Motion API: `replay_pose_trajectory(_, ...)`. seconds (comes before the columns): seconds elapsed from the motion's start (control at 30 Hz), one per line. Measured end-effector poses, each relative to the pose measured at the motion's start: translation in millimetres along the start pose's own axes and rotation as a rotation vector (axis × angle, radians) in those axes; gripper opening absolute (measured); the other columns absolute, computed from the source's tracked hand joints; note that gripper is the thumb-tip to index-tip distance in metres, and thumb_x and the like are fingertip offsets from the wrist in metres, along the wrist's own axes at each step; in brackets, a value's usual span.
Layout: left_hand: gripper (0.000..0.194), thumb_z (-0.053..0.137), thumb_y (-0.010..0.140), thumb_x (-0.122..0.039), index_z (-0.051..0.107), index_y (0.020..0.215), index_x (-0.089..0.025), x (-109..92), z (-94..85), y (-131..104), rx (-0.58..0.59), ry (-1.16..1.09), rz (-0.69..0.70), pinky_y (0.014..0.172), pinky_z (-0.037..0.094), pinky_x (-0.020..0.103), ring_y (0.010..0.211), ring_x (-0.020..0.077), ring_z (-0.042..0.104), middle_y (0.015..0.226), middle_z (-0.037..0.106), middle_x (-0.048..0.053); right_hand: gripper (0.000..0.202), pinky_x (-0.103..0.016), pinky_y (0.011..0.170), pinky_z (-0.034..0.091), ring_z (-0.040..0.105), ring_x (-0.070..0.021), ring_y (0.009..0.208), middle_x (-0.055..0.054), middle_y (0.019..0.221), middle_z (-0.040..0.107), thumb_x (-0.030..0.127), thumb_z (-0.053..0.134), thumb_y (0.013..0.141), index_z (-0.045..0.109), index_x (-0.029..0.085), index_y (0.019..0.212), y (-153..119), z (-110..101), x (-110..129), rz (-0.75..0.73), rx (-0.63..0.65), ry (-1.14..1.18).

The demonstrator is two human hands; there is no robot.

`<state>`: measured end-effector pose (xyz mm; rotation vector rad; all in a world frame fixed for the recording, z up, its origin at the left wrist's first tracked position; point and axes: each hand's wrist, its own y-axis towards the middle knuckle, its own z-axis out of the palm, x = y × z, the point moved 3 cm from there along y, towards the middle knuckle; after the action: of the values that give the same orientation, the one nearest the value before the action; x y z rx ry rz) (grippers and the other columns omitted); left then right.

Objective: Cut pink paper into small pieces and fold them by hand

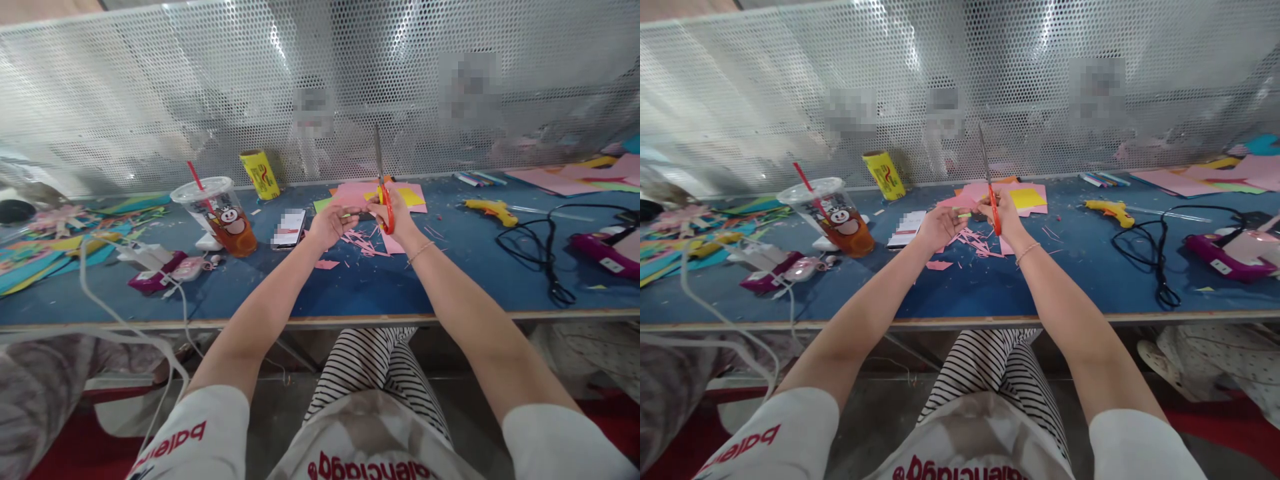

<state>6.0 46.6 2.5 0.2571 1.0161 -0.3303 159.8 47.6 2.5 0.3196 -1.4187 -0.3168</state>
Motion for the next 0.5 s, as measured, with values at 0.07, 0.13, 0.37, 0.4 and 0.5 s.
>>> replay_pose_trajectory(0.07,0.026,0.043,0.083,-0.028,0.062,0.073,-0.012,-2.2,-1.2,-0.7,0.027,0.002,-0.051,0.068,0.053,0.028,0.066,0.0151,0.065,0.076,0.069,0.011,0.034,-0.019,0.037,0.028,0.044,-0.0035,0.046,0.004,0.078,0.053,0.026,0.065,0.066,0.037,0.023,0.084,-1.7,-2.2,3.7,-0.014,0.012,-0.044)
replay_pose_trajectory(0.13,0.031,0.045,0.083,-0.036,0.062,0.074,-0.012,-3.5,-2.3,-1.4,0.029,0.028,-0.068,0.065,0.053,0.03,0.066,0.0162,0.065,0.072,0.067,0.01,0.03,-0.02,0.038,0.029,0.038,-0.0029,0.043,0.004,0.079,0.055,0.025,0.061,0.068,0.036,0.023,0.085,-2.9,-4.1,7.2,-0.021,0.022,-0.097)
replay_pose_trajectory(0.37,0.025,0.071,0.063,-0.014,0.062,0.087,-0.016,4.3,-3.6,0.6,0.072,0.23,-0.042,0.057,0.052,0.024,0.059,0.0102,0.061,0.072,0.065,0.001,0.042,-0.025,0.064,0.046,0.055,-0.0111,0.069,0.004,0.073,0.055,0.025,0.07,0.062,0.035,0.024,0.085,-2.4,-1.8,14.7,-0.155,0.071,-0.167)
replay_pose_trajectory(0.4,0.026,0.072,0.063,-0.014,0.063,0.087,-0.015,5.3,-3.7,1.2,0.082,0.242,-0.045,0.057,0.052,0.023,0.06,0.0102,0.061,0.072,0.065,0.002,0.042,-0.027,0.069,0.046,0.056,-0.0117,0.071,0.003,0.073,0.055,0.026,0.071,0.062,0.036,0.023,0.085,-2.2,-1.1,14.8,-0.175,0.073,-0.168)
replay_pose_trajectory(0.5,0.018,0.072,0.062,-0.013,0.066,0.079,-0.012,5.7,-3.3,2.0,0.07,0.282,-0.018,0.053,0.049,0.02,0.056,0.0081,0.059,0.066,0.064,0.001,0.044,-0.029,0.071,0.047,0.056,-0.0118,0.071,0.002,0.078,0.058,0.03,0.072,0.062,0.035,0.024,0.086,-1.8,-0.4,14.7,-0.186,0.057,-0.178)
